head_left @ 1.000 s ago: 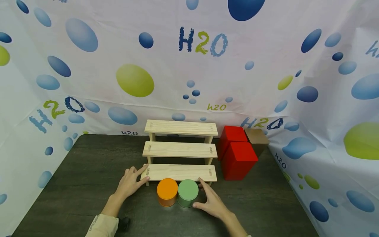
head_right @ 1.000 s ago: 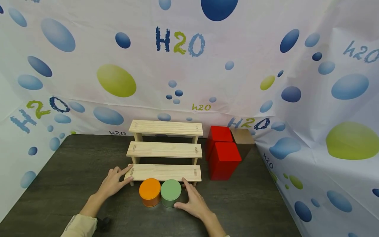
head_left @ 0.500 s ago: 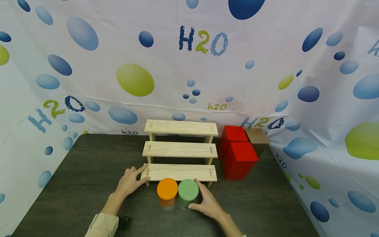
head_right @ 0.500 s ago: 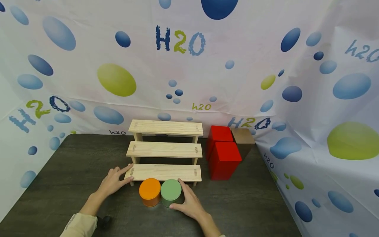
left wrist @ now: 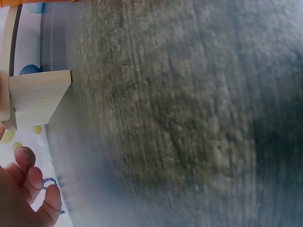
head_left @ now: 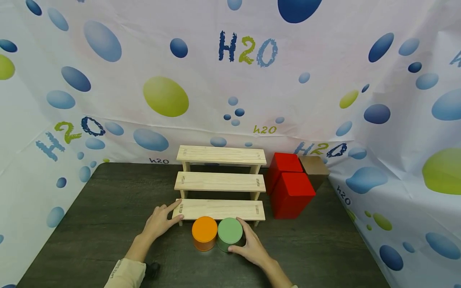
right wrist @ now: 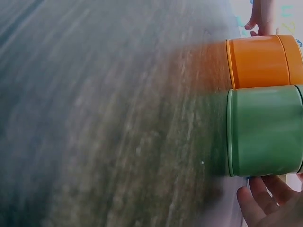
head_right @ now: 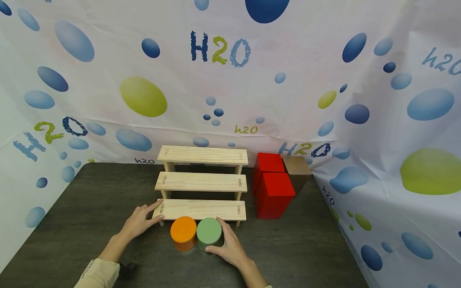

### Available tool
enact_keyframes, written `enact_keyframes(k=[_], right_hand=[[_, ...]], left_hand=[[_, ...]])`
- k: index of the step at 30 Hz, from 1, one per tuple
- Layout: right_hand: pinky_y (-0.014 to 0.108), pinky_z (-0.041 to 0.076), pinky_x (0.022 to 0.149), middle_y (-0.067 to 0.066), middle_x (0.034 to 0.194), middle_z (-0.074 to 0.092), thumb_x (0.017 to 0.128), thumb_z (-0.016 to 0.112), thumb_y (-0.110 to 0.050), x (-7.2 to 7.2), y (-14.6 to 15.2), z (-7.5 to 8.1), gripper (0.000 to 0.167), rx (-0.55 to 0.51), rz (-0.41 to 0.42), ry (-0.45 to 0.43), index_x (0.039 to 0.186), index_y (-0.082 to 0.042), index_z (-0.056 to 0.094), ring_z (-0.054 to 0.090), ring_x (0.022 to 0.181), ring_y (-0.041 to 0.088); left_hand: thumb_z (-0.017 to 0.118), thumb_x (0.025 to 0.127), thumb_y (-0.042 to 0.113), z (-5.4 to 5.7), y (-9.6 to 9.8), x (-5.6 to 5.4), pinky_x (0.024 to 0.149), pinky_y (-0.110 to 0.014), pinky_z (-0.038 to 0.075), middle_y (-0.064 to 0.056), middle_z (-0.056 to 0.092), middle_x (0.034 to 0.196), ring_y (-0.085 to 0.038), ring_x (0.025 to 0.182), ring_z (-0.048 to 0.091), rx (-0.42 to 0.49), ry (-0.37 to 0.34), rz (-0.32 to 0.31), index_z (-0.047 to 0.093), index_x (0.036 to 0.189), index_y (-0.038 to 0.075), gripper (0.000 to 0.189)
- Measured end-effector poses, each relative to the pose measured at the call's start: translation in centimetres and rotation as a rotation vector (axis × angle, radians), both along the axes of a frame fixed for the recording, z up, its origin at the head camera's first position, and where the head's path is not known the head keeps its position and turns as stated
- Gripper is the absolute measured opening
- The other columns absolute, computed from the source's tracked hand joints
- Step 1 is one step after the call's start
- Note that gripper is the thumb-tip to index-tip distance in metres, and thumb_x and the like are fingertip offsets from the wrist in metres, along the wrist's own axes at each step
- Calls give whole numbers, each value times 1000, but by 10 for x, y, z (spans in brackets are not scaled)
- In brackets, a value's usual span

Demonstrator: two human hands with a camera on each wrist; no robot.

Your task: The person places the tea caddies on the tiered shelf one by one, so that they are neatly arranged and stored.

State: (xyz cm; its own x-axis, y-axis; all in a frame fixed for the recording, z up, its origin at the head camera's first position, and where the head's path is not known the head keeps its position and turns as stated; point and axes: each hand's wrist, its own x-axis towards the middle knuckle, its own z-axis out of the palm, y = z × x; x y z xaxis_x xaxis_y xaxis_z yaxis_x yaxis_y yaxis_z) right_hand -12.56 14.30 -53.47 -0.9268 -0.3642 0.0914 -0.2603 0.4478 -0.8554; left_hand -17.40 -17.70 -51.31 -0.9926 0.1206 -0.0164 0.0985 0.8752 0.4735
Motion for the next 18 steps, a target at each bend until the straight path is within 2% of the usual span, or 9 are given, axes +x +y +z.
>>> enact_keyframes(k=[3,9,13,18], right_hand=[[51,36,94,16,138,37,72,77,-37,0,0,0,89,-16,-9,-11,140,-5,29,43,120,32],[33,44,88,13,134,40,72,77,-34,0,-1,0,84,-47,-15,-11,138,-6,32,47,113,28],[31,45,87,12,133,42,72,78,-29,1,-2,3,81,-45,-35,-6,136,-5,34,47,112,26],[35,47,84,18,131,41,73,78,-17,9,-7,26,78,-106,-27,2,135,4,34,48,110,31]], left_hand=[[61,83,47,0,0,0,69,-58,44,-30,52,113,-43,100,49,4,-2,-2,44,137,16,65],[61,82,50,-2,1,-1,68,-56,45,-29,53,112,-42,100,50,14,-9,-2,44,137,17,66],[60,82,51,-2,1,-1,71,-60,43,-31,51,119,-45,107,47,29,-29,6,43,138,18,68],[61,82,50,-1,0,-1,73,-61,42,-28,51,121,-44,108,47,41,-34,14,43,138,18,67]])
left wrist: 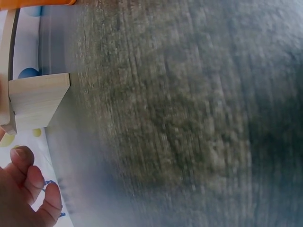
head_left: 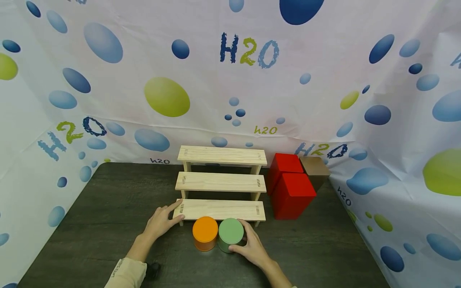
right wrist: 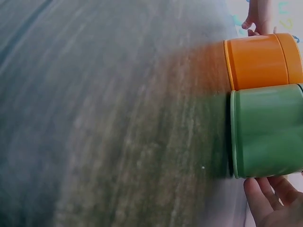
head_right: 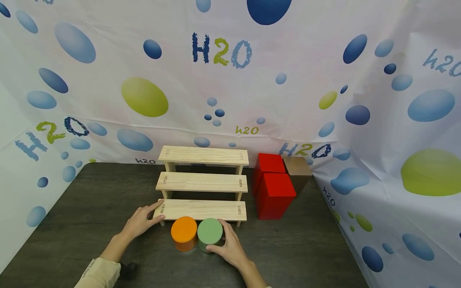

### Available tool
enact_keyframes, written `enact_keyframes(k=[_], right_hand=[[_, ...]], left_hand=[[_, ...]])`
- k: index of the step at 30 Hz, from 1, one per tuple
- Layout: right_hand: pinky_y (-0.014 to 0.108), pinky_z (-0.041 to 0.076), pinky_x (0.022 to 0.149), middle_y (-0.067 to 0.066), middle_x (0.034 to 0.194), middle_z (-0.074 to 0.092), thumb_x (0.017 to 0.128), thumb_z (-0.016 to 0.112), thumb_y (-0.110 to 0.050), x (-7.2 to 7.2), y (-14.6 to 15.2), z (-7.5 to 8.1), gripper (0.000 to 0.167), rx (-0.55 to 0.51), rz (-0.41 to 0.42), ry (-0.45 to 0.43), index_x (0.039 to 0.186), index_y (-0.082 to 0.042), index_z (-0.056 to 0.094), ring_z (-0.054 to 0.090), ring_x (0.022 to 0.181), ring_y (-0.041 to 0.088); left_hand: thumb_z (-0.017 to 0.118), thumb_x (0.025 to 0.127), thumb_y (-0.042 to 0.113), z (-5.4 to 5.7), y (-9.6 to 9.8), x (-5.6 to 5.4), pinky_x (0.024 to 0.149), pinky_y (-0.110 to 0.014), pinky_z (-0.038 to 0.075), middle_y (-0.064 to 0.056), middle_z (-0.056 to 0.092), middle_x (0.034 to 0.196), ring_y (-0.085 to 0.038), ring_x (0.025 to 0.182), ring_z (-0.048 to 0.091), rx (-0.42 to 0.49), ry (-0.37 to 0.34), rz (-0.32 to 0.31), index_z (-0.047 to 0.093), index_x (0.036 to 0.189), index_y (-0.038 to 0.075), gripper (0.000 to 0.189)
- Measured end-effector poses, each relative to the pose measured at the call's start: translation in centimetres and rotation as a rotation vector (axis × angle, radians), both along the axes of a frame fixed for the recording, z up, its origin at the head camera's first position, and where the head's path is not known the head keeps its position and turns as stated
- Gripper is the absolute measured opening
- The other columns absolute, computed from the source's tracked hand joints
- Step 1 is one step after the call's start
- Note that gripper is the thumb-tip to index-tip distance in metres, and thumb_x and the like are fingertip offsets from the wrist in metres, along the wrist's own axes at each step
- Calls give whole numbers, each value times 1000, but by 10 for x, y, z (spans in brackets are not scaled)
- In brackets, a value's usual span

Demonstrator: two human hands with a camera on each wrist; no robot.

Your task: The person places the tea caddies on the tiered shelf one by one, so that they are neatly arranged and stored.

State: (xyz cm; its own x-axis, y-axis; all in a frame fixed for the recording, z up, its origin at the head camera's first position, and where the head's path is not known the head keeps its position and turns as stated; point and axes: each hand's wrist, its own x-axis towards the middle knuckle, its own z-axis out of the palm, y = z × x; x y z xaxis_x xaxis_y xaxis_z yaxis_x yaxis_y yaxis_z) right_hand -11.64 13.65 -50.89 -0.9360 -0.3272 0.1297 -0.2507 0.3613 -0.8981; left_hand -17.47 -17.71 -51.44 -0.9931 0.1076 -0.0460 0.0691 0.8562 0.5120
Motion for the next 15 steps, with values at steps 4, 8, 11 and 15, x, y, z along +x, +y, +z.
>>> enact_keyframes(k=[4,8,11,15], right_hand=[[34,49,81,23,128,42,71,79,-11,2,0,6,78,-32,-11,34,133,7,35,50,107,30],[29,48,81,18,126,46,69,80,-13,-3,5,-6,79,-8,-40,58,133,2,37,51,105,25],[28,47,82,13,125,48,68,82,-19,-5,9,-10,79,11,-61,72,133,-3,39,51,105,23],[39,44,86,10,124,50,66,82,-25,-6,12,-6,79,43,-85,115,131,-7,41,51,105,24]], left_hand=[[62,82,48,0,0,0,73,-60,43,-25,52,123,-43,107,48,18,10,-1,43,138,18,66],[62,82,46,0,0,1,72,-60,43,-22,51,127,-45,107,48,36,9,0,43,138,17,66],[62,83,45,0,0,1,70,-59,43,-21,51,128,-45,108,48,41,3,4,43,138,17,65],[62,83,45,-1,0,1,67,-57,44,-21,50,128,-45,107,48,44,-3,6,43,138,17,65]])
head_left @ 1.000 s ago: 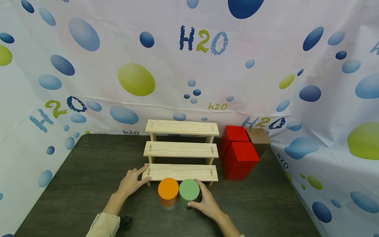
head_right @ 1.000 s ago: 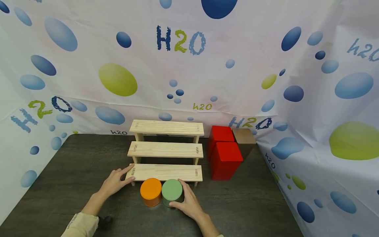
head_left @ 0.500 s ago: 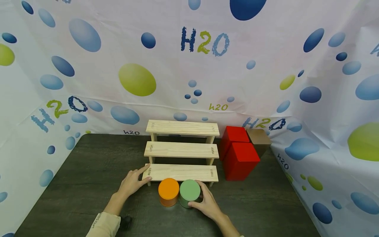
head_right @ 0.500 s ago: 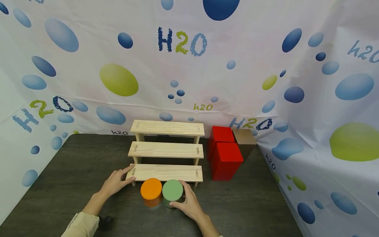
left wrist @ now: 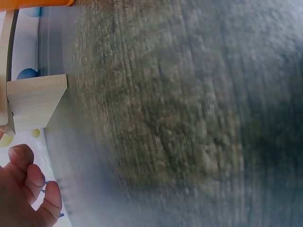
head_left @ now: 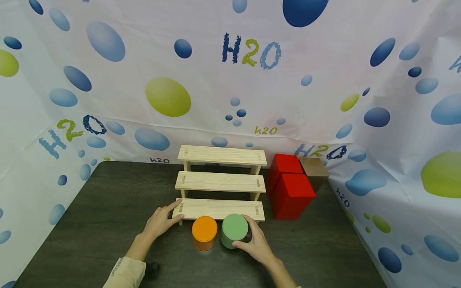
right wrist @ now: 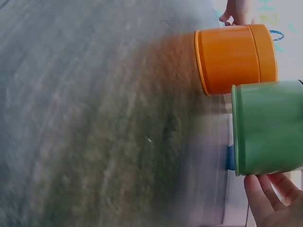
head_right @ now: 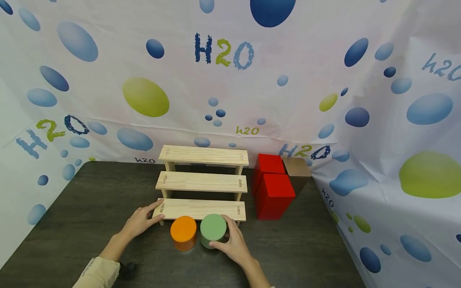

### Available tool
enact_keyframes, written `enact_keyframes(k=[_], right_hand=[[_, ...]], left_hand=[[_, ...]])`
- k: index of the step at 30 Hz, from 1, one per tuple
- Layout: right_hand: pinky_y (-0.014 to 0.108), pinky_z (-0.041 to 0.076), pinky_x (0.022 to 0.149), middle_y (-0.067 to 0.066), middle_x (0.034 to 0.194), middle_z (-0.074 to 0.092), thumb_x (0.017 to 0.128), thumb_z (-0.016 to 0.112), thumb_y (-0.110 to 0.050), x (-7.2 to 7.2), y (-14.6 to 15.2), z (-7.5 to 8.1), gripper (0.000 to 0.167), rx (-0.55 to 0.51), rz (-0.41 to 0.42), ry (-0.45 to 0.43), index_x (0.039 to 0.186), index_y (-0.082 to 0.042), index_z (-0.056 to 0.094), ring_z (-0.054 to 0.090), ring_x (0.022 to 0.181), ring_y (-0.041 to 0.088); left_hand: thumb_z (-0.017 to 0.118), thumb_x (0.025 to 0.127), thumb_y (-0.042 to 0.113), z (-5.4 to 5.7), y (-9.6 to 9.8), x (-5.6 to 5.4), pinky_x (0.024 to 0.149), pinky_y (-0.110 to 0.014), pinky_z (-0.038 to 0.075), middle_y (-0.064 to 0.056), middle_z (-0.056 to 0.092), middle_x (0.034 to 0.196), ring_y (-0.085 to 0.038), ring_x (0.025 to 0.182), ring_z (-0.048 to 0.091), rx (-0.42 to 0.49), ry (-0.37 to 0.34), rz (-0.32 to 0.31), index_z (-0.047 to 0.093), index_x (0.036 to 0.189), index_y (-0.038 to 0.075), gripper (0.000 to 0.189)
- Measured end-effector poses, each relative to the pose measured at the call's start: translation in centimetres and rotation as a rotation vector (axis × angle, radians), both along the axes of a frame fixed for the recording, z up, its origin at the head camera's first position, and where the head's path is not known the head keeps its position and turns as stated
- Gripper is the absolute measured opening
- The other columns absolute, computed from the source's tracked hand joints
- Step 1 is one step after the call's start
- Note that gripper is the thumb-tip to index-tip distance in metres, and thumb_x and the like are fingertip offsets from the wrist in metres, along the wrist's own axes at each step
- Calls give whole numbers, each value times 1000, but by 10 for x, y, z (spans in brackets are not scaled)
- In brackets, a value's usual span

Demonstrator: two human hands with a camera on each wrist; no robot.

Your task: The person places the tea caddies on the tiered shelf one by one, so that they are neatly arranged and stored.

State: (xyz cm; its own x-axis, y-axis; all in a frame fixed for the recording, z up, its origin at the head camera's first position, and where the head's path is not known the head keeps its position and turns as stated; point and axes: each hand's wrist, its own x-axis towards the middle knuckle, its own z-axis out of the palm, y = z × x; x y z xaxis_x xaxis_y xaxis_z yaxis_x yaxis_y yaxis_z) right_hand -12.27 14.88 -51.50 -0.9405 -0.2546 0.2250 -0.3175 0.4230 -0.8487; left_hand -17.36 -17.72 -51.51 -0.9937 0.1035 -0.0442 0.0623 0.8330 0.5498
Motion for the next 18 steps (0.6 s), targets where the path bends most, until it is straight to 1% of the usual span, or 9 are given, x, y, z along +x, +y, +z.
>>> enact_keyframes(k=[2,4,6,9,12,14,16,18], right_hand=[[43,42,87,9,124,50,66,83,-27,-1,1,3,80,14,-11,12,131,-8,42,51,106,24],[44,42,86,9,124,51,66,82,-27,-1,3,5,79,19,-16,26,131,-8,41,51,106,24],[42,43,84,9,123,51,66,83,-25,-2,4,7,79,8,-20,31,131,-8,41,51,105,24],[38,44,82,10,122,51,66,82,-21,-3,6,10,78,-11,-30,43,131,-7,42,51,104,23],[36,45,80,10,121,52,66,82,-17,-3,7,13,77,-20,-51,52,131,-6,42,50,102,19],[34,45,78,11,120,52,65,82,-13,-4,8,16,77,-20,-67,59,130,-5,43,50,100,16],[32,45,76,14,118,52,64,82,-8,-4,7,20,77,-21,-83,73,130,-2,43,50,98,15],[29,45,74,16,116,53,63,81,-5,-3,5,30,76,-21,-90,93,128,3,43,50,95,14]], left_hand=[[62,83,44,0,0,0,66,-55,45,-22,50,128,-44,106,49,2,0,0,43,138,17,65],[62,83,44,-1,0,0,64,-54,45,-22,50,128,-44,105,49,5,2,-1,43,138,16,65],[62,83,44,-1,0,0,63,-53,45,-23,50,128,-45,106,49,11,3,-3,42,138,16,65],[62,83,45,-1,0,0,65,-57,44,-22,49,128,-47,107,48,21,1,-6,42,138,16,65],[61,84,45,-1,0,1,68,-61,42,-22,49,129,-48,110,46,28,-8,-7,41,139,17,66],[60,84,46,-1,-1,1,69,-62,41,-22,49,129,-49,110,45,27,-13,-6,40,139,17,66],[60,84,47,-1,0,2,69,-62,42,-23,49,129,-48,110,45,25,-16,-4,40,139,17,66],[60,83,48,-1,0,2,67,-60,43,-23,49,129,-48,109,46,28,-16,-3,40,139,17,67]])
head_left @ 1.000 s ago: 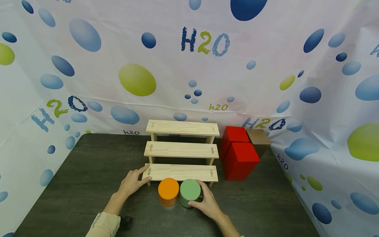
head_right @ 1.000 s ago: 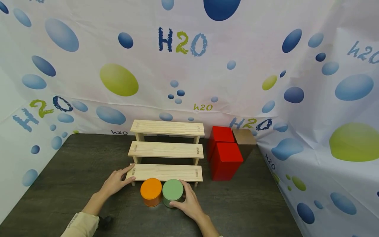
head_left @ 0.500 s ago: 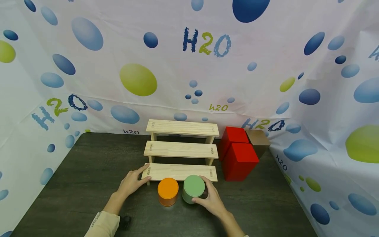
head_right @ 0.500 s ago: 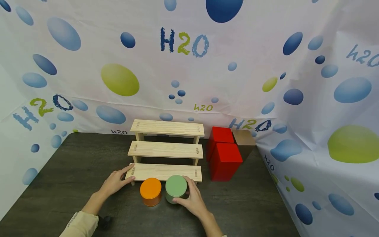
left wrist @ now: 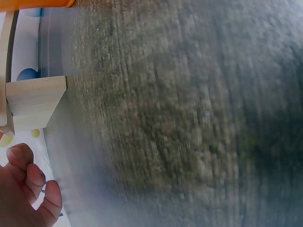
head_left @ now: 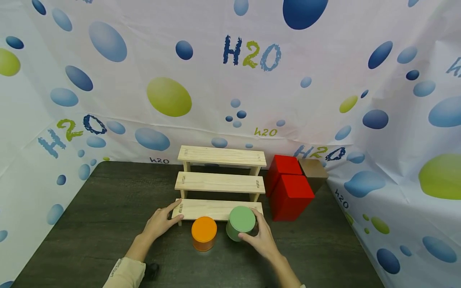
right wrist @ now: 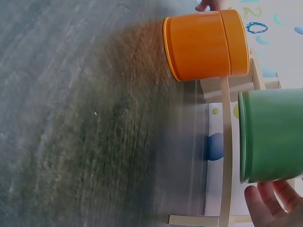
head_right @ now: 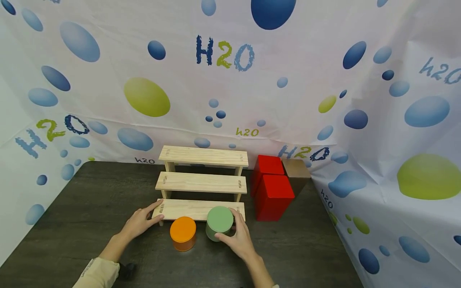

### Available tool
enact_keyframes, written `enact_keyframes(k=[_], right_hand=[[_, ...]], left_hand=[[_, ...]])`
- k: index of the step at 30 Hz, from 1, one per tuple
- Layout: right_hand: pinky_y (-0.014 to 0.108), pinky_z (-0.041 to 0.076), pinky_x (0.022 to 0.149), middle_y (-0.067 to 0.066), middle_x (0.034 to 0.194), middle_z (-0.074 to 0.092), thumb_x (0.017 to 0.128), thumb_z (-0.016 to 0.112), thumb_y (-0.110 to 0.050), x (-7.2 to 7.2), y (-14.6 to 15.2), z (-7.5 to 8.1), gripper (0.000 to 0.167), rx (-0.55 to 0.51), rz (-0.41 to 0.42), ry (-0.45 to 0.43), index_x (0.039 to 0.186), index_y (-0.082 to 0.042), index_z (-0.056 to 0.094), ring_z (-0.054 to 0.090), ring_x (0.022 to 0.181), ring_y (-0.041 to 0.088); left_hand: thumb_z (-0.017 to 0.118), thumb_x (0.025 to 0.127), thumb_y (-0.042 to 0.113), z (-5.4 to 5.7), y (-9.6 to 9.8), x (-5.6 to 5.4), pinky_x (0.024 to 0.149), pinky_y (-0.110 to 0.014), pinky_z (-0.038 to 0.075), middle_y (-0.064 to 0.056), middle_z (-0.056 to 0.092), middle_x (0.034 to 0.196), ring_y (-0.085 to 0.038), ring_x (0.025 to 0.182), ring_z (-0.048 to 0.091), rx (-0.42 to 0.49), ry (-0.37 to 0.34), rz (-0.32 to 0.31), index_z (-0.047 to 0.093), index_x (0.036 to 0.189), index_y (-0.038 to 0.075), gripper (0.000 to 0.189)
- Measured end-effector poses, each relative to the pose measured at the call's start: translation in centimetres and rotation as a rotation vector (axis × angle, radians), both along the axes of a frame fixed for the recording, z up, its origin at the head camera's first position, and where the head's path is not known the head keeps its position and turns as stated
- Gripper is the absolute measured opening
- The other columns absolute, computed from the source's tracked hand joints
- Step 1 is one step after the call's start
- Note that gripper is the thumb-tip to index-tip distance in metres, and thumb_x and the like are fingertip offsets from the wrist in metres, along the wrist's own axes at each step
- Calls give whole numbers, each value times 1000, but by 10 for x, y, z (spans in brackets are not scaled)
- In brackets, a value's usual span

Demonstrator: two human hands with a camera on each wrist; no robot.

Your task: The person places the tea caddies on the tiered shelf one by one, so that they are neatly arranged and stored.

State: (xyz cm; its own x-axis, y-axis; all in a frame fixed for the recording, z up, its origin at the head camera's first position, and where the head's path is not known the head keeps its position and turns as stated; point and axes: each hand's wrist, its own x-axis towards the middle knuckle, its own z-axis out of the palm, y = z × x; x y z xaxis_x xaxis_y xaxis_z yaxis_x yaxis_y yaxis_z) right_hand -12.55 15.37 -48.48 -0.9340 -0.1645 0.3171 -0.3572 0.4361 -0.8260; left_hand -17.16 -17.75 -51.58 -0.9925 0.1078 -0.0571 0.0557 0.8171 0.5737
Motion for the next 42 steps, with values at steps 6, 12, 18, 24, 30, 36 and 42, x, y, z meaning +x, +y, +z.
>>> enact_keyframes(k=[6,12,18,24,30,36,42], right_hand=[[27,43,71,17,113,51,67,78,-3,4,-6,25,70,6,-29,-33,127,8,42,48,92,17],[33,44,71,17,113,48,72,76,-7,-4,-2,14,72,-19,-71,-94,132,4,38,47,88,16],[50,45,80,26,123,43,76,73,-6,-11,2,7,75,-124,-84,-125,136,5,29,56,94,33],[51,44,83,27,116,44,77,70,1,-11,-1,17,69,-153,-90,-89,131,9,27,55,98,38],[41,48,81,25,115,46,77,69,3,-16,1,13,68,-166,-98,-63,130,9,28,56,97,29],[43,45,85,25,118,43,78,68,4,-22,3,11,69,-212,-74,-86,132,10,27,54,102,34],[49,40,89,27,121,41,78,68,3,-25,1,12,70,-218,-83,-111,134,8,26,49,108,39]], left_hand=[[60,84,48,1,0,0,68,-60,43,-24,49,128,-48,109,47,12,-1,-4,40,139,17,67],[59,84,47,2,0,1,71,-64,40,-23,48,129,-50,111,44,14,-6,-2,40,140,16,67],[59,84,47,2,-1,0,69,-61,42,-24,49,128,-48,109,47,15,-12,0,40,140,17,66],[60,84,48,1,-1,0,67,-59,43,-24,50,127,-48,109,47,15,-10,-2,40,140,18,67],[62,82,47,2,0,-1,55,-43,43,-23,58,113,-35,92,55,9,-6,12,43,138,18,66],[63,82,45,3,1,-1,50,-36,40,-20,60,106,-28,83,55,11,-5,18,44,137,18,65],[63,81,46,5,1,-1,49,-34,37,-16,61,97,-23,77,52,9,-12,25,44,137,19,65]])
